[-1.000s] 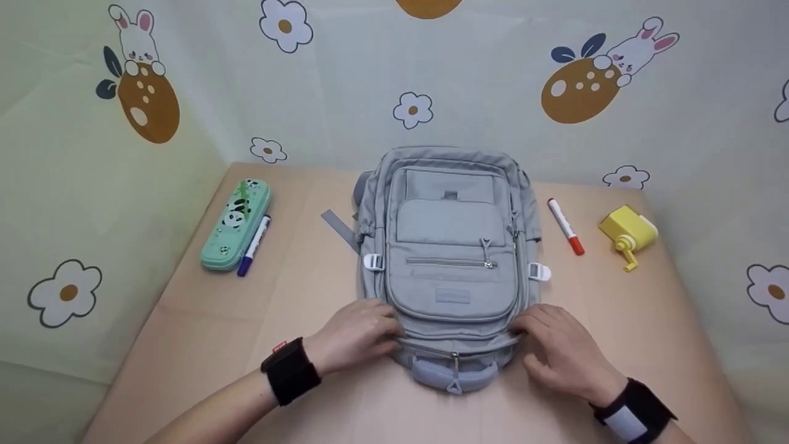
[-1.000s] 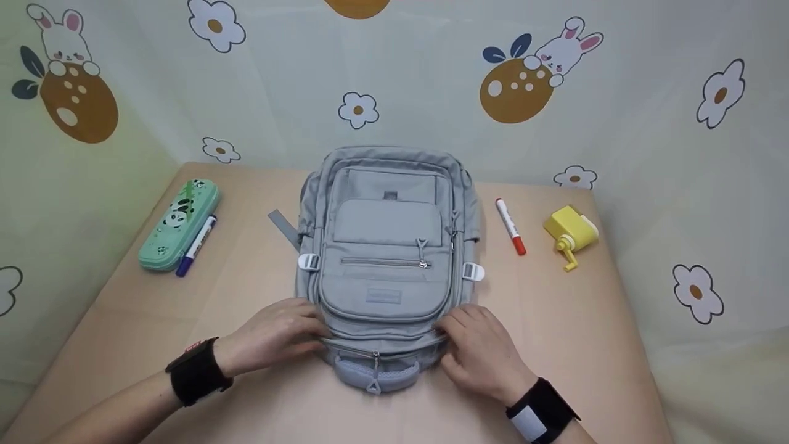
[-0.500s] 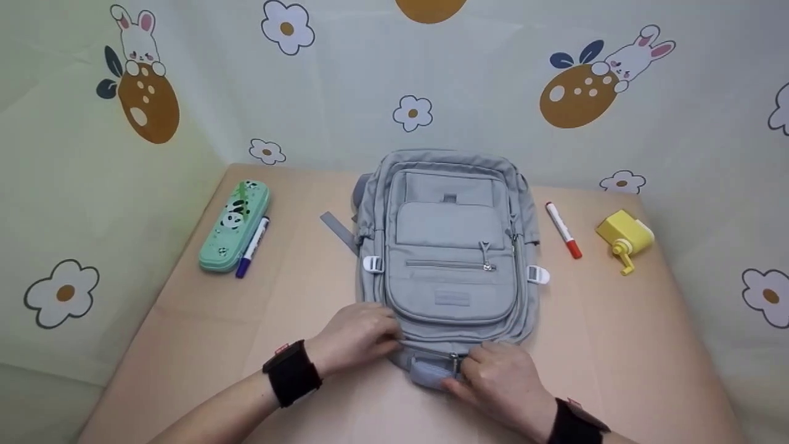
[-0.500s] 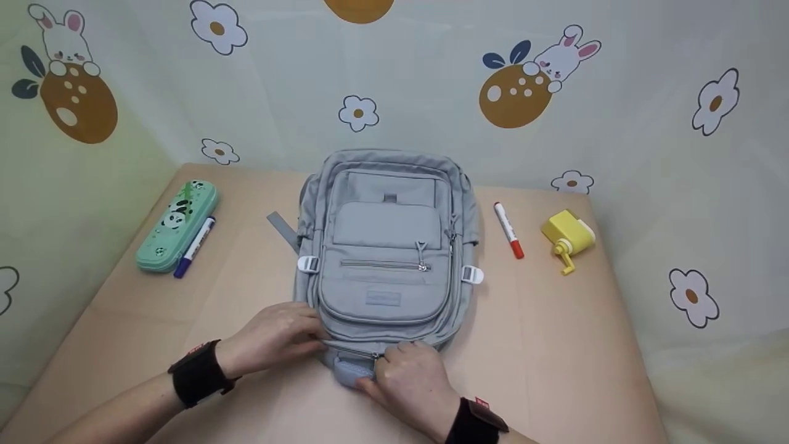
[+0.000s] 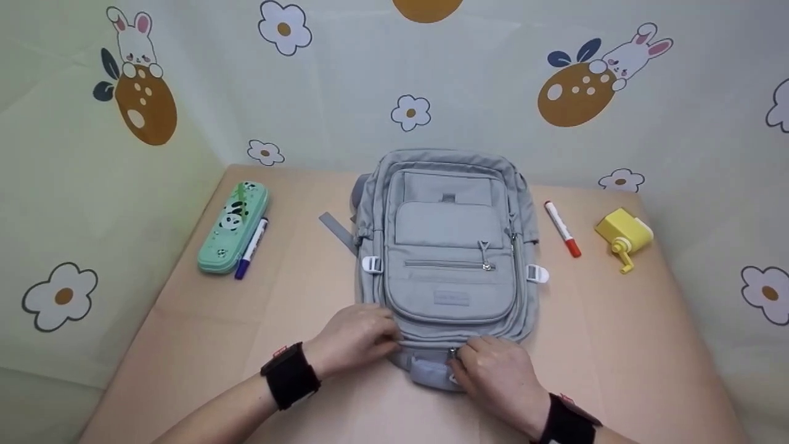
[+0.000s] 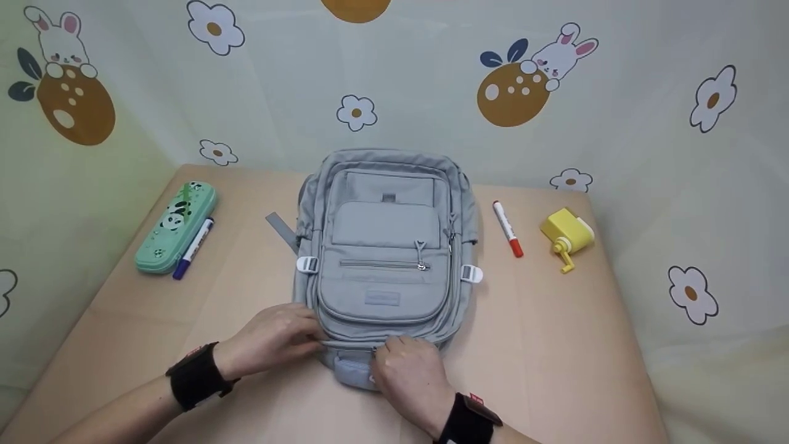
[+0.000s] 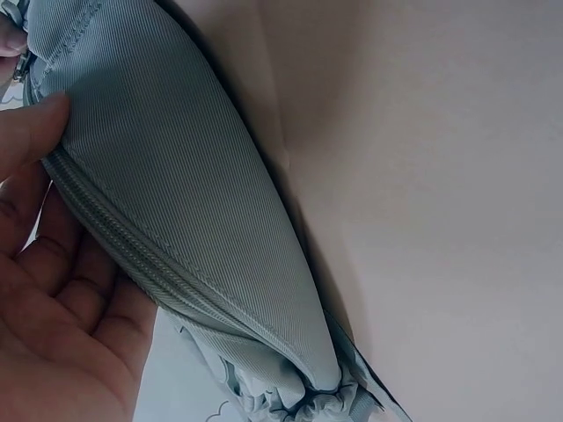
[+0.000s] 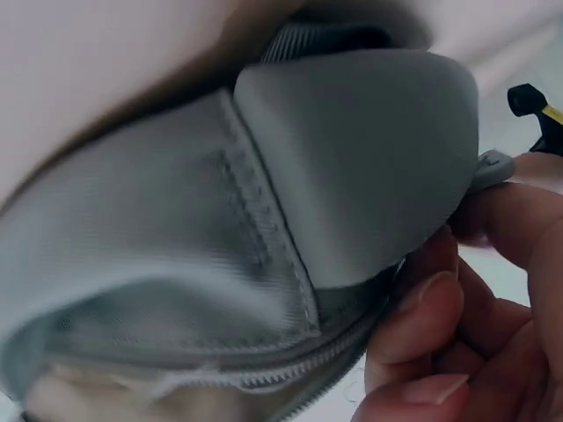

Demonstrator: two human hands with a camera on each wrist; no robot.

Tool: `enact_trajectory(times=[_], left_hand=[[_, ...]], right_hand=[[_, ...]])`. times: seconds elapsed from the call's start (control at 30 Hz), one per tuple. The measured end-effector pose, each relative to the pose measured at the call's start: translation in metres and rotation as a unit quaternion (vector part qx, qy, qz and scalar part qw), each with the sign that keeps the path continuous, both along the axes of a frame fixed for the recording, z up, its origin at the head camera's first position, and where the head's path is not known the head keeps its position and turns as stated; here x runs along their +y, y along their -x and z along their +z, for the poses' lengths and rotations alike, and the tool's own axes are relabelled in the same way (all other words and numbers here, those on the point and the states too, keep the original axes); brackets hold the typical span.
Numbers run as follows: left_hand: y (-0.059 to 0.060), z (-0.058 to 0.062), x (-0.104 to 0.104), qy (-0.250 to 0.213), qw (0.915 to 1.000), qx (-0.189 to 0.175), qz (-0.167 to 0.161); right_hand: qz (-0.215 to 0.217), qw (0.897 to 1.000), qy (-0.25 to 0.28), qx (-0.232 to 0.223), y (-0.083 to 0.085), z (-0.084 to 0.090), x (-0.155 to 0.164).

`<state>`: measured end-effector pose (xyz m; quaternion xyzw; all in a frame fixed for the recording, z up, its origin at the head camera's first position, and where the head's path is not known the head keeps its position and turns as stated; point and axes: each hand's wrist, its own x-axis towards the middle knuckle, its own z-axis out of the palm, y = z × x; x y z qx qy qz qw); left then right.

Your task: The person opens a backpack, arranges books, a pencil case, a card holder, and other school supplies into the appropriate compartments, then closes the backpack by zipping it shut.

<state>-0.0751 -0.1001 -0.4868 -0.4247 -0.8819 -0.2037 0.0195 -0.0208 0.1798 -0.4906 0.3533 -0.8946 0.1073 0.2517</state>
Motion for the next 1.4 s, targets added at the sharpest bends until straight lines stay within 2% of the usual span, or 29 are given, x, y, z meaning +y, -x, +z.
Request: enact_trajectory(times=[0.13,0.23,0.4,0.47,0.57,0.7,0.77,0.93,1.03,1.17,1.3,1.4], left_hand=[[-0.001,0.001,0.000,0.002,1.0000,-0.007,0.006],[-0.001,0.002,0.001,0.004,0.9999,-0.012,0.008],[0.000,0.004,0.001,0.004,0.9999,-0.011,0.008],[0.000,0.004,0.001,0.001,0.9999,-0.009,0.007],[0.000,0.004,-0.001,-0.002,1.0000,-0.005,0.003],[0.001,0.005,-0.002,0.002,1.0000,0.001,-0.005],[0.001,0.006,-0.001,0.007,0.9999,0.004,-0.008],[0.001,0.010,0.006,0.013,0.9997,0.017,-0.014],[-0.001,0.017,0.018,0.022,0.9991,0.029,-0.022],[-0.003,0.030,0.044,0.050,0.9976,0.030,-0.038],[-0.004,0.039,0.075,0.088,0.9946,0.016,-0.054],[-0.003,0.041,0.096,0.109,0.9918,0.012,-0.065]], right_hand=[[0.015,1.000,0.007,-0.018,-0.001,0.002,0.010],[0.011,0.999,-0.008,-0.036,-0.004,0.005,0.022],[-0.033,0.995,-0.050,-0.076,-0.008,0.013,0.046],[-0.065,0.990,-0.064,-0.111,-0.008,0.018,0.056],[-0.100,0.976,-0.066,-0.184,-0.006,0.025,0.068],[-0.106,0.955,-0.028,-0.275,-0.003,0.026,0.075],[-0.108,0.950,-0.008,-0.292,-0.003,0.024,0.077],[-0.110,0.960,0.016,-0.257,-0.005,0.018,0.077],[-0.108,0.962,0.017,-0.252,-0.005,0.017,0.076],[-0.110,0.959,0.012,-0.262,-0.007,0.018,0.075],[-0.104,0.967,0.011,-0.234,-0.010,0.017,0.074],[-0.099,0.972,0.014,-0.212,-0.011,0.015,0.072]])
